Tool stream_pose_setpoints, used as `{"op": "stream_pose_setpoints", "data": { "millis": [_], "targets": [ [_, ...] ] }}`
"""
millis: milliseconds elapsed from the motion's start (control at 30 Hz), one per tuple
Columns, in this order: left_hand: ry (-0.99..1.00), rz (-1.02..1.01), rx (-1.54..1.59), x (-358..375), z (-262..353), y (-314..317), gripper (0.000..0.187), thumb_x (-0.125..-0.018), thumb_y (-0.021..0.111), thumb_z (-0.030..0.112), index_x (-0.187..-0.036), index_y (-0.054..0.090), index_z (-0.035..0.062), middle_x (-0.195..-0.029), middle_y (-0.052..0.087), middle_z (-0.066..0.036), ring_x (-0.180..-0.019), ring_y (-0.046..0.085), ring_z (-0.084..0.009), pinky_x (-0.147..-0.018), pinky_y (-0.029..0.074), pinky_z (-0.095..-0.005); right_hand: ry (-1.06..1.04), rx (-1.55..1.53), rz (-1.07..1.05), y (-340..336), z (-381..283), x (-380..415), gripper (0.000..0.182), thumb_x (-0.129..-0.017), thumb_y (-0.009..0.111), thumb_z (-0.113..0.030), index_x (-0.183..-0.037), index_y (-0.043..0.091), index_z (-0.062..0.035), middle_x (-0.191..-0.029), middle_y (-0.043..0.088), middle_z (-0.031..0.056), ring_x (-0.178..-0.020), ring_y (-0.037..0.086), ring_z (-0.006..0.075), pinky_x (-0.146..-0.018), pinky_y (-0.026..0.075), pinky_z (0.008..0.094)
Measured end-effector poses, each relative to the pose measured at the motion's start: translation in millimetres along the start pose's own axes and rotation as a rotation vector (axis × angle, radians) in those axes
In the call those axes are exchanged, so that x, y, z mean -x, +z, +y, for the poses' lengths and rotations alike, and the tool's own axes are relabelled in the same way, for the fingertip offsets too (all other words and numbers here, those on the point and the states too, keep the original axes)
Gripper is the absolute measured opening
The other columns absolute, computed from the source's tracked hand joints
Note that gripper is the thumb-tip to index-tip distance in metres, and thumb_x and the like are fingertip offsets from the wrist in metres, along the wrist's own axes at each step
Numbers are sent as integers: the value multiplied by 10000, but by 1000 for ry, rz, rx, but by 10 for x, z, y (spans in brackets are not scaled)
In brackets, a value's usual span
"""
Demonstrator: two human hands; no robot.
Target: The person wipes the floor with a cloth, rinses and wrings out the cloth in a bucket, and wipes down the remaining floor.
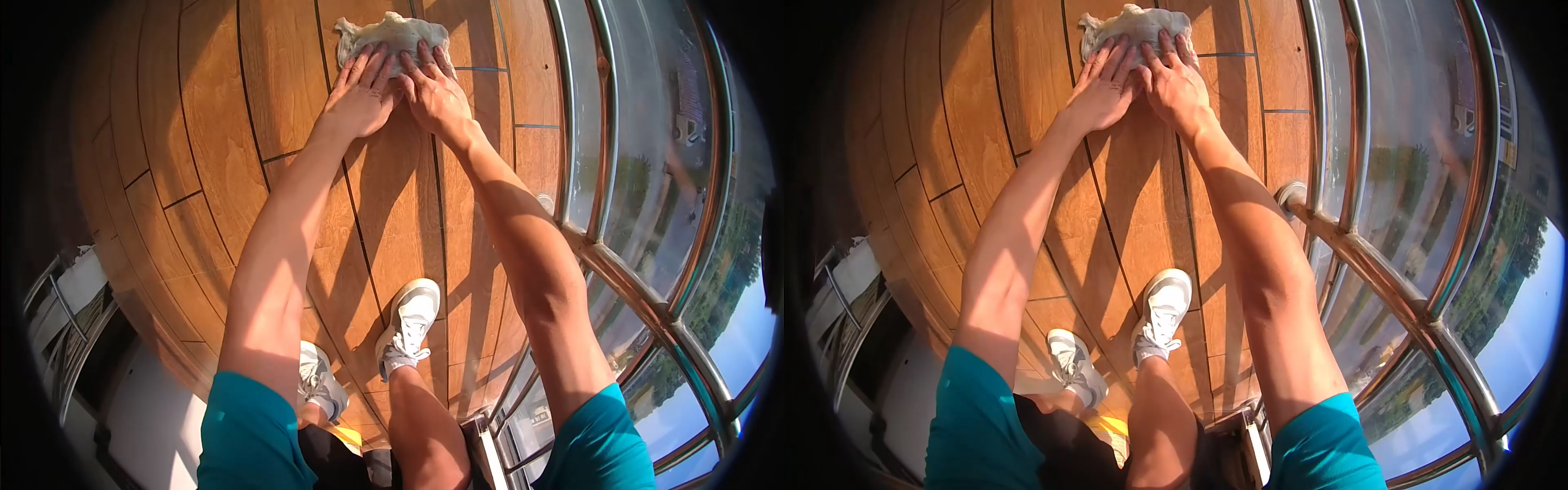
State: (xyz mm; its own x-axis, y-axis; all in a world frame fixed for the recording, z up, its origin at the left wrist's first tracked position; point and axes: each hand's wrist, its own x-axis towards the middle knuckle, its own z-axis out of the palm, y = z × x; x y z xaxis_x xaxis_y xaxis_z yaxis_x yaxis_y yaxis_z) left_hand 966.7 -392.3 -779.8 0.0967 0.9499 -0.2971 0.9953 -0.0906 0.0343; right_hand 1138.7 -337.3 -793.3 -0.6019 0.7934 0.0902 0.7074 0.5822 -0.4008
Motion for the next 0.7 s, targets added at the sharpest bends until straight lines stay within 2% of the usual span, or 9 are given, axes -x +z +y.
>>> {"op": "stream_pose_setpoints", "data": {
  "millis": [67, 200, 300, 333, 467, 500, 600, 667, 700],
  "targets": [
    [2, -61, -128, 299, 149, 107, 714, -1074, 297, 503, -1666, 108, 151, -1742, 6, -48, -1602, -18, -247, -1299, -17, -445, 46, -64, -34, -15, -195, 408, 509, -1059, 482, -384, -1506, 518, -143, -1621, 359, 210, -1495, 300, 469, -1237, 276, 501],
    [98, 140, 199, 295, 26, 372, 749, -1061, 369, 498, -1662, 114, 132, -1739, 19, -69, -1602, -15, -274, -1298, 9, -472, 30, -5, 92, 29, -299, 606, 507, -1043, 516, -370, -1473, 548, -101, -1597, 392, 213, -1489, 324, 447, -1229, 296, 493],
    [148, 219, 251, 332, 33, 360, 765, -1032, 483, 422, -1647, 163, 101, -1730, 52, -112, -1597, 18, -310, -1295, 17, -490, 92, -89, 53, -106, -386, 633, 497, -1039, 521, -361, -1449, 571, -85, -1590, 414, 190, -1490, 340, 412, -1222, 310, 478],
    [109, 137, 235, 389, 96, 259, 776, -1014, 522, 400, -1638, 191, 77, -1726, 73, -128, -1595, 34, -321, -1293, 38, -502, 120, -144, 41, -136, -368, 589, 496, -1038, 522, -357, -1447, 572, -81, -1588, 420, 181, -1488, 348, 401, -1218, 314, 473],
    [118, 151, 285, 916, 390, 420, 767, -996, 544, 361, -1616, 232, 34, -1713, 118, -157, -1585, 73, -351, -1285, 89, -521, 138, -103, -14, -189, -529, 948, 495, -1029, 541, -343, -1445, 564, -75, -1584, 424, 174, -1465, 384, 387, -1203, 336, 482],
    [127, 135, 304, 1083, 455, 389, 734, -982, 568, 285, -1590, 270, 2, -1699, 124, -200, -1576, 89, -386, -1282, 119, -516, 140, -114, -32, -186, -604, 1146, 494, -1027, 547, -338, -1441, 562, -69, -1579, 427, 176, -1457, 392, 394, -1201, 335, 486],
    [63, 188, 383, 1381, 644, 150, 612, -973, 602, 267, -1493, 437, -11, -1604, 284, -232, -1483, 287, -417, -1228, 265, -521, 135, -151, -41, -398, -717, 1548, 484, -1016, 579, -314, -1420, 567, -48, -1562, 434, 196, -1436, 415, 414, -1186, 343, 502],
    [-25, 281, 514, 1391, 707, -76, 527, -956, 625, 184, -1427, 495, -13, -1524, 369, -230, -1406, 377, -415, -1173, 343, -515, 138, -201, 10, -490, -783, 1609, 459, -994, 608, -201, -1414, 556, -24, -1560, 422, 231, -1441, 411, 424, -1187, 342, 504],
    [45, 382, 569, 1288, 695, 22, 545, -907, 648, 144, -1413, 506, 1, -1493, 395, -220, -1390, 384, -410, -1176, 318, -526, 106, -251, 63, -544, -814, 1549, 464, -992, 602, -182, -1425, 548, -23, -1569, 413, 234, -1450, 399, 428, -1191, 335, 508]
  ]
}}
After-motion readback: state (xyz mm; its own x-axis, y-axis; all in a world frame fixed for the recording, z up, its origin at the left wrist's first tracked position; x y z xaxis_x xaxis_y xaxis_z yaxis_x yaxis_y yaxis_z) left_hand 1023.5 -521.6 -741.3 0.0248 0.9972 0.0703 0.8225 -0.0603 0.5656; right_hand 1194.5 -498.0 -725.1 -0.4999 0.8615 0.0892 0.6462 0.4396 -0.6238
